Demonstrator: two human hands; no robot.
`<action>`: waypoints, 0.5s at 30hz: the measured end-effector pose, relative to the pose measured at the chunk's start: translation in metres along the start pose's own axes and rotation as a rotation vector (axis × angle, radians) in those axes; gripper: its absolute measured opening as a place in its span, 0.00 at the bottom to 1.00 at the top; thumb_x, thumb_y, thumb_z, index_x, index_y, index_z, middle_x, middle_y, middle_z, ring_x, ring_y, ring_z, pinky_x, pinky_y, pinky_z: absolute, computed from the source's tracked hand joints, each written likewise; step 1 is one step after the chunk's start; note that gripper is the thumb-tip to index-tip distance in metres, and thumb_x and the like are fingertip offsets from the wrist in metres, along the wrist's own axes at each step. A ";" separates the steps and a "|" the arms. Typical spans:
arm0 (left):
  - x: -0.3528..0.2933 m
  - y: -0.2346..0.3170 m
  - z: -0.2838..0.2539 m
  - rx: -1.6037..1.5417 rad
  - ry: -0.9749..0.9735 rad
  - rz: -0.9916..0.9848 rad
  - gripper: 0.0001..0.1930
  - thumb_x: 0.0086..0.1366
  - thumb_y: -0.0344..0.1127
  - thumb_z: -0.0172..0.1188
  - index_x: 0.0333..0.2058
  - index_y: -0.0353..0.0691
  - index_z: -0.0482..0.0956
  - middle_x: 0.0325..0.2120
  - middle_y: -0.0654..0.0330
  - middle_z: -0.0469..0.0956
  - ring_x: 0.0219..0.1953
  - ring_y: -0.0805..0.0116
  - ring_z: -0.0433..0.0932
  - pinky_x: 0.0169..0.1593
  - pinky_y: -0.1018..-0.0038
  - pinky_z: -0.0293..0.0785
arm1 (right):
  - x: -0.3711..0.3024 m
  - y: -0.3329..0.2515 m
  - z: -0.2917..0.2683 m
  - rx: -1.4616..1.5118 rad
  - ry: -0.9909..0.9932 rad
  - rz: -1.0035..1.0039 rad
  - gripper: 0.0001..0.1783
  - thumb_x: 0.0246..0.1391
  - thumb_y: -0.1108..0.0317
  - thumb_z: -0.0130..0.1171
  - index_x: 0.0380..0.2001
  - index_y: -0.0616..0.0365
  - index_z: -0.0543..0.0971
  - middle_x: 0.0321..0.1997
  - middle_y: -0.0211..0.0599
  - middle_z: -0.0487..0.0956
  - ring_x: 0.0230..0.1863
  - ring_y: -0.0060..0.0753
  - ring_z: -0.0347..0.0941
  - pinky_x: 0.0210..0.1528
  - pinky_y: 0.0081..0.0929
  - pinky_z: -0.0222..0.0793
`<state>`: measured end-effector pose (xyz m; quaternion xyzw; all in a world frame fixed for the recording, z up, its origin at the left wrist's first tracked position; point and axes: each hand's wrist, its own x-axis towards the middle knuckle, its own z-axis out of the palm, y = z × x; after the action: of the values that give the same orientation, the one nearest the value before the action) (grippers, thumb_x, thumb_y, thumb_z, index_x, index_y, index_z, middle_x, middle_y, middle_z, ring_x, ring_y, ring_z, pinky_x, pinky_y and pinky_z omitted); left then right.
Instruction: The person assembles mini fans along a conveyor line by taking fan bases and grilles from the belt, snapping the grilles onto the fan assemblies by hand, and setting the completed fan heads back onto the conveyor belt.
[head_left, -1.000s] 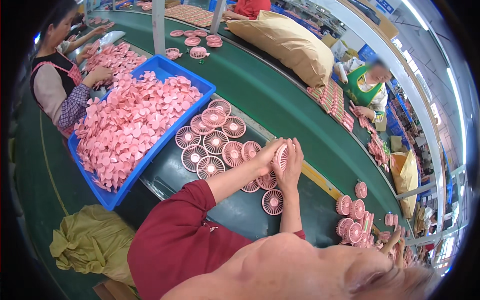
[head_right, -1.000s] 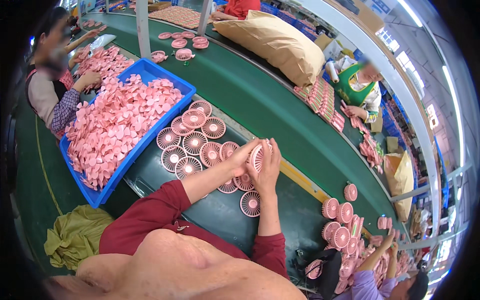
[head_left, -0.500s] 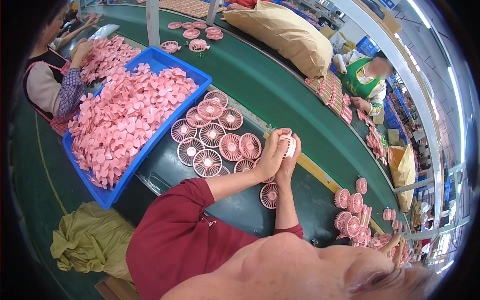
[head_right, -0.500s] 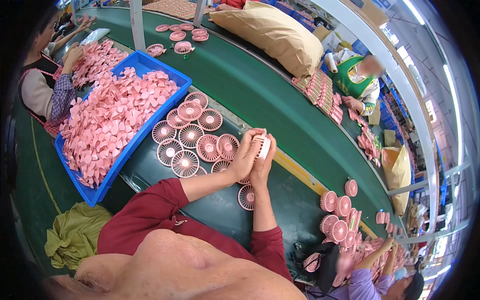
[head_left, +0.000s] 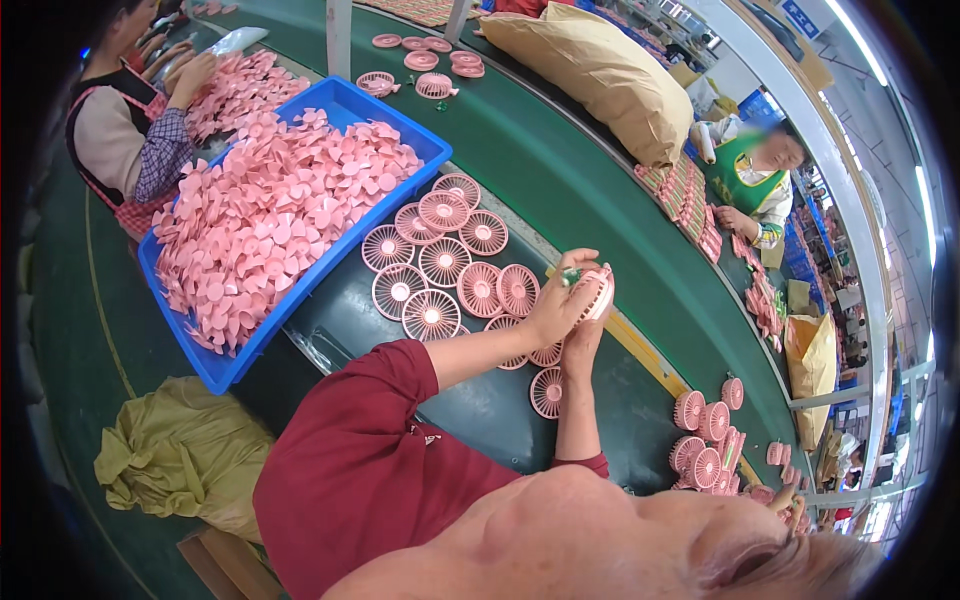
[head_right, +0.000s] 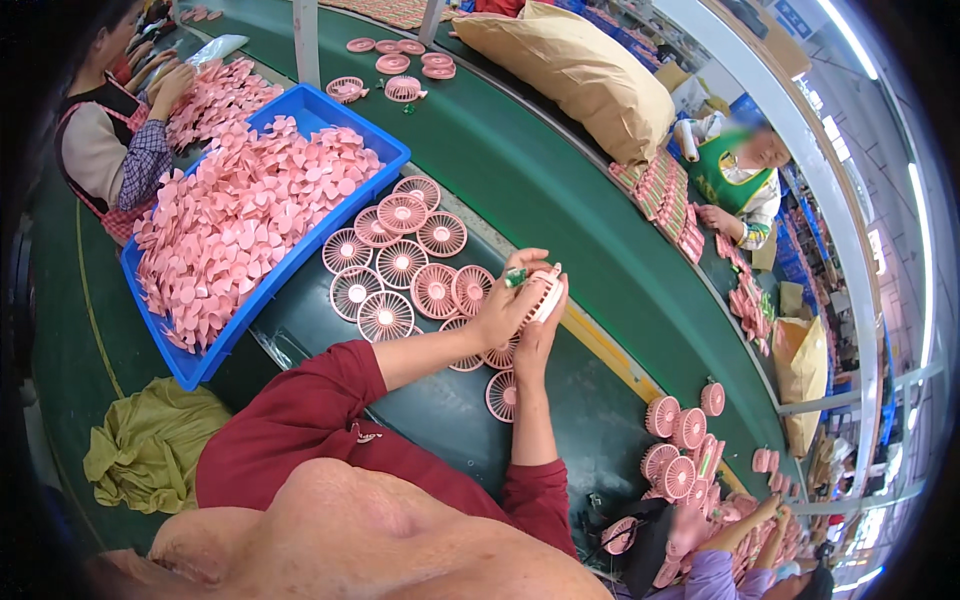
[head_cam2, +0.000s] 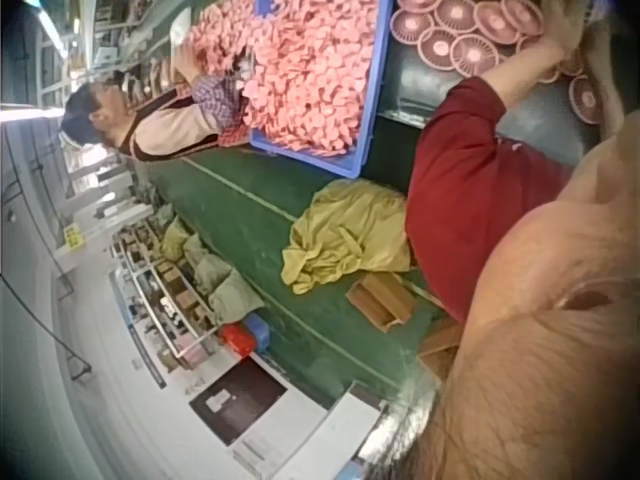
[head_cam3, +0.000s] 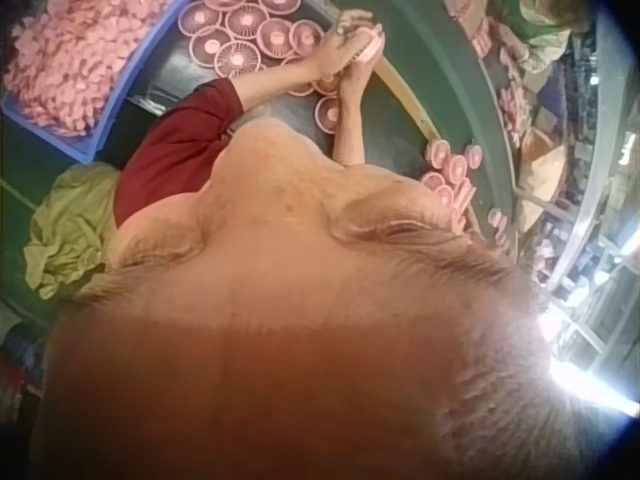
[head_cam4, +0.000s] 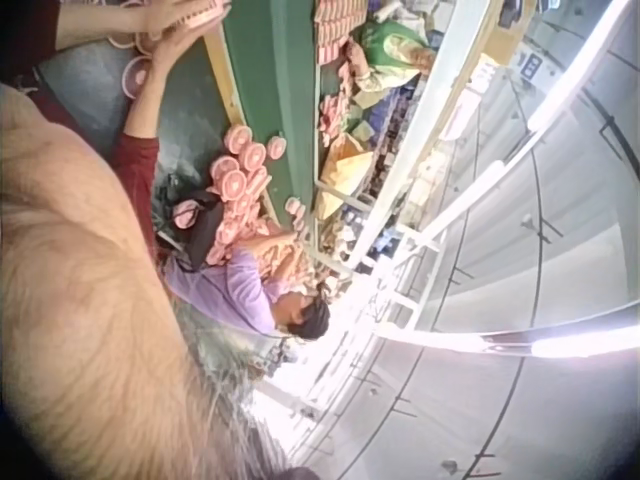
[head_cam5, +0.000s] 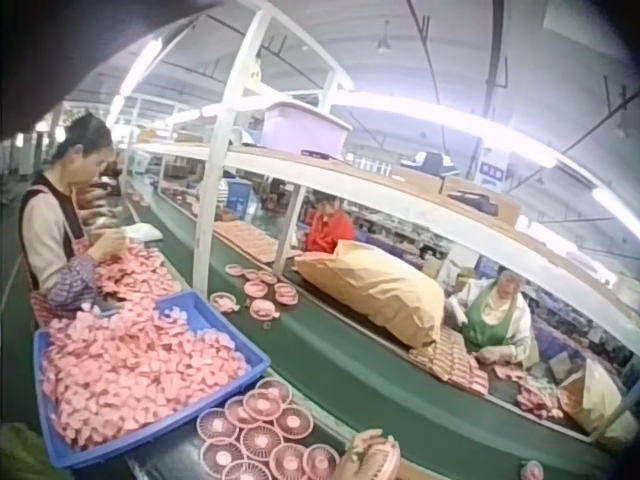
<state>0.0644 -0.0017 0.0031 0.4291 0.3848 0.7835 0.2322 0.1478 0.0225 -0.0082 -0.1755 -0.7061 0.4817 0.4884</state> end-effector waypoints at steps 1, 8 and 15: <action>0.001 0.001 0.003 -0.099 -0.004 -0.042 0.22 0.67 0.39 0.55 0.55 0.36 0.64 0.50 0.47 0.70 0.53 0.49 0.71 0.59 0.61 0.64 | -0.003 0.003 0.003 -0.006 0.002 -0.001 0.47 0.61 0.31 0.40 0.70 0.57 0.51 0.68 0.39 0.60 0.68 0.33 0.59 0.67 0.32 0.56; 0.003 0.006 -0.002 0.286 0.046 0.253 0.18 0.61 0.34 0.56 0.50 0.38 0.70 0.44 0.53 0.75 0.48 0.52 0.72 0.55 0.63 0.67 | -0.005 0.008 0.004 0.567 0.126 0.445 0.33 0.69 0.41 0.32 0.62 0.54 0.62 0.60 0.35 0.69 0.60 0.33 0.68 0.62 0.34 0.65; -0.005 -0.044 -0.008 0.473 -0.194 0.017 0.27 0.64 0.39 0.58 0.58 0.36 0.62 0.53 0.43 0.69 0.56 0.44 0.67 0.60 0.58 0.62 | 0.028 0.058 -0.091 -0.132 0.196 0.368 0.31 0.63 0.59 0.56 0.63 0.62 0.63 0.58 0.39 0.70 0.54 0.27 0.69 0.56 0.26 0.66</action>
<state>0.0615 0.0178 -0.0370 0.5480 0.5294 0.6288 0.1546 0.1997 0.1163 -0.0381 -0.3793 -0.6414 0.4960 0.4458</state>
